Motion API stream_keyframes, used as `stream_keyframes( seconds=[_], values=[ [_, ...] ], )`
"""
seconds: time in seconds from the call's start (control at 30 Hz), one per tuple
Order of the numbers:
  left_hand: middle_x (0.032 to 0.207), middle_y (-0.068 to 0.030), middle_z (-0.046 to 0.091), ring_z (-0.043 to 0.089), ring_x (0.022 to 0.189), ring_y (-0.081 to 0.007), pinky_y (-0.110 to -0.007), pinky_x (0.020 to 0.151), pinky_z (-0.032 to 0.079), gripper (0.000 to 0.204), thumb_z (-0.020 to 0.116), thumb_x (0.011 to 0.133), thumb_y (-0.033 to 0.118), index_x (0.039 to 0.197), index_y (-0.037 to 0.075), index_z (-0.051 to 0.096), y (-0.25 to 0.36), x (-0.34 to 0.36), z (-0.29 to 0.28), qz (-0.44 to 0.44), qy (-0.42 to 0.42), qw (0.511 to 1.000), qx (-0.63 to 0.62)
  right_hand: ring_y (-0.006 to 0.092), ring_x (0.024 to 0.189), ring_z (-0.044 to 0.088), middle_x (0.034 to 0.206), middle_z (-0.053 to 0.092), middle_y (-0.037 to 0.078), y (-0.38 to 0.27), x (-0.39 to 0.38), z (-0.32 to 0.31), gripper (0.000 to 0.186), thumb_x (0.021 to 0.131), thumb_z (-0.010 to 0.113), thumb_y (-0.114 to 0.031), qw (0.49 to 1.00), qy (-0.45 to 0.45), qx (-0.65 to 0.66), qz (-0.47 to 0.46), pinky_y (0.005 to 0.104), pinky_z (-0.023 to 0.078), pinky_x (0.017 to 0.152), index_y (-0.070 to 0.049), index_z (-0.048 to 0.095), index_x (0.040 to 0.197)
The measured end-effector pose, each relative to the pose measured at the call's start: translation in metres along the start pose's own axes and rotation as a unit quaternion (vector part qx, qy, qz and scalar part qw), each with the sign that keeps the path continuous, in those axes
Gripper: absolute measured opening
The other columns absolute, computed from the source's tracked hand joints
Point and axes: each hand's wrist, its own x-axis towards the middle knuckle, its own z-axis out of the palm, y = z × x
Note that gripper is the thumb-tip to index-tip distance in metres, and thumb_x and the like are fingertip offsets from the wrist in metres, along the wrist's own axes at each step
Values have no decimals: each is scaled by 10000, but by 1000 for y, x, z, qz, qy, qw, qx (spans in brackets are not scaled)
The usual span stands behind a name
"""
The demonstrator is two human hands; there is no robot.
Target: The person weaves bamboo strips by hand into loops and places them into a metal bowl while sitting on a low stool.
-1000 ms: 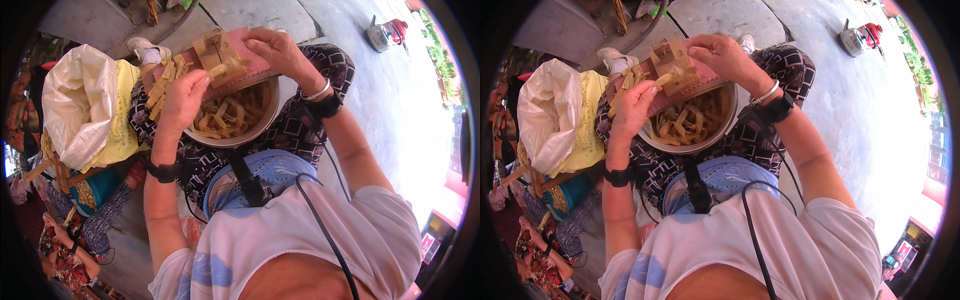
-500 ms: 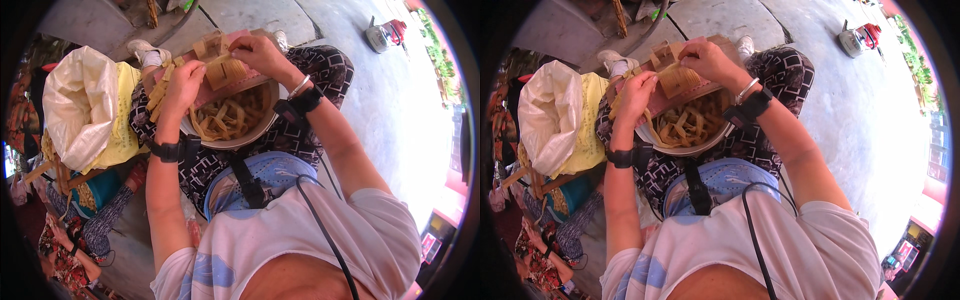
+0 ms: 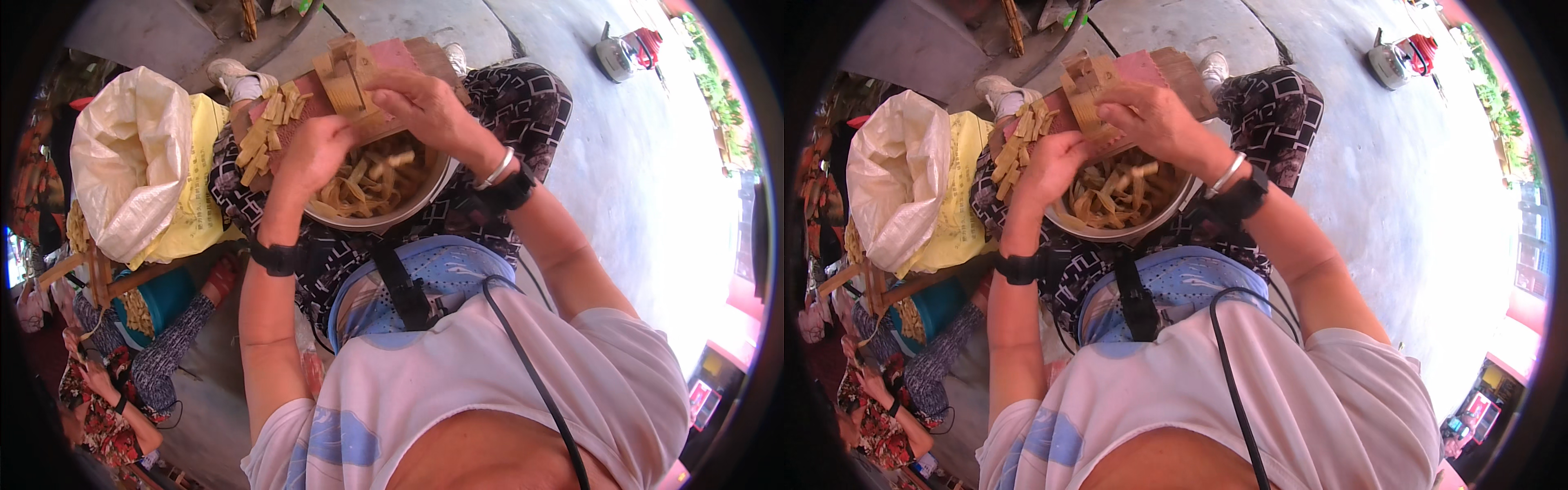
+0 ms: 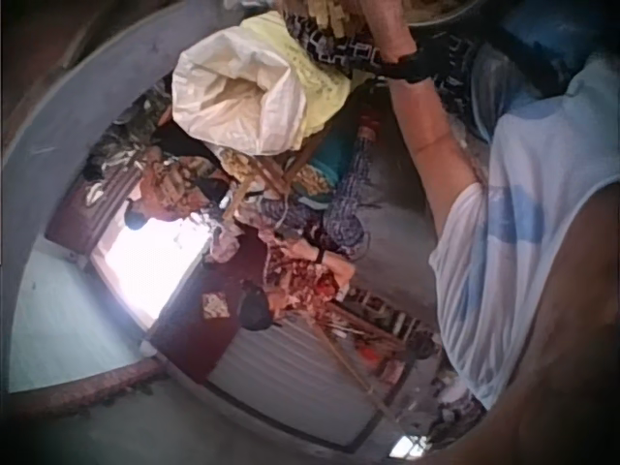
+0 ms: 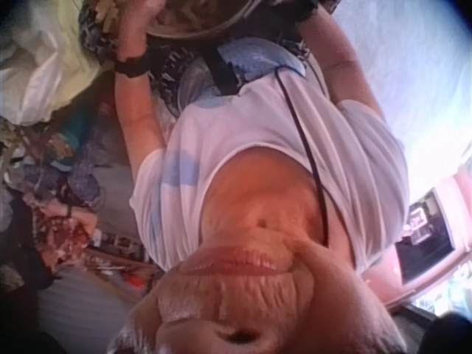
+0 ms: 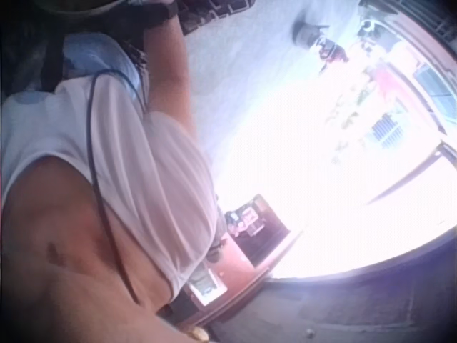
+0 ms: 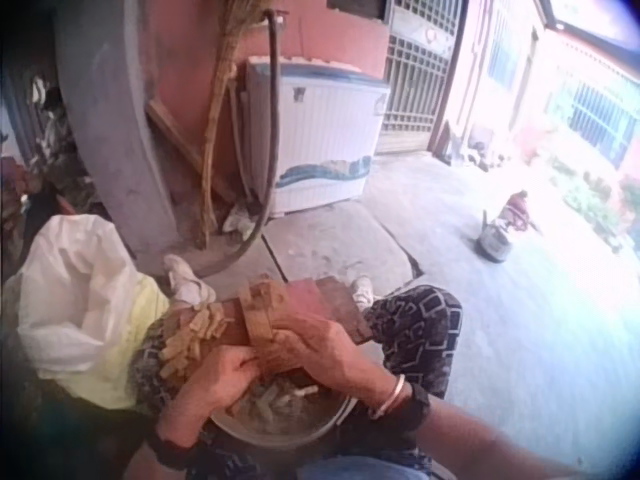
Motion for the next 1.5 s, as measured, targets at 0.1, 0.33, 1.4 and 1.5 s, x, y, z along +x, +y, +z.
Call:
stream_keyframes(
  seconds=[0.1,0.33,1.4,1.5],
  values=[
    [639,-44,521,487,610,-133,-286,583,405,359,593,977,293,825,-29,636,16,1,0,14,-39,999,7,209,641,640,708,663,151,-7,-6,13,208,905,686,-201,992,-68,10,105,355,523,627,3,699,946],
    [573,-59,488,458,570,-106,-317,552,401,375,594,975,308,806,-25,638,19,-8,-1,-40,1,998,-58,105,608,597,665,639,16,-53,-33,-1,213,913,694,-179,931,-198,214,220,268,492,564,30,701,871],
    [879,-41,636,611,677,-207,-328,580,482,197,599,930,70,1116,17,635,40,-34,38,183,159,940,238,274,688,679,807,692,149,-12,-43,12,205,924,662,-288,979,-49,35,196,358,529,621,-94,706,976],
    [1097,-95,664,626,862,-307,-361,770,509,335,620,880,51,1215,53,626,32,-36,40,201,150,960,125,216,758,678,872,705,96,-12,-48,19,250,945,660,-290,827,-65,395,395,322,528,678,-51,729,972]
  ],
)
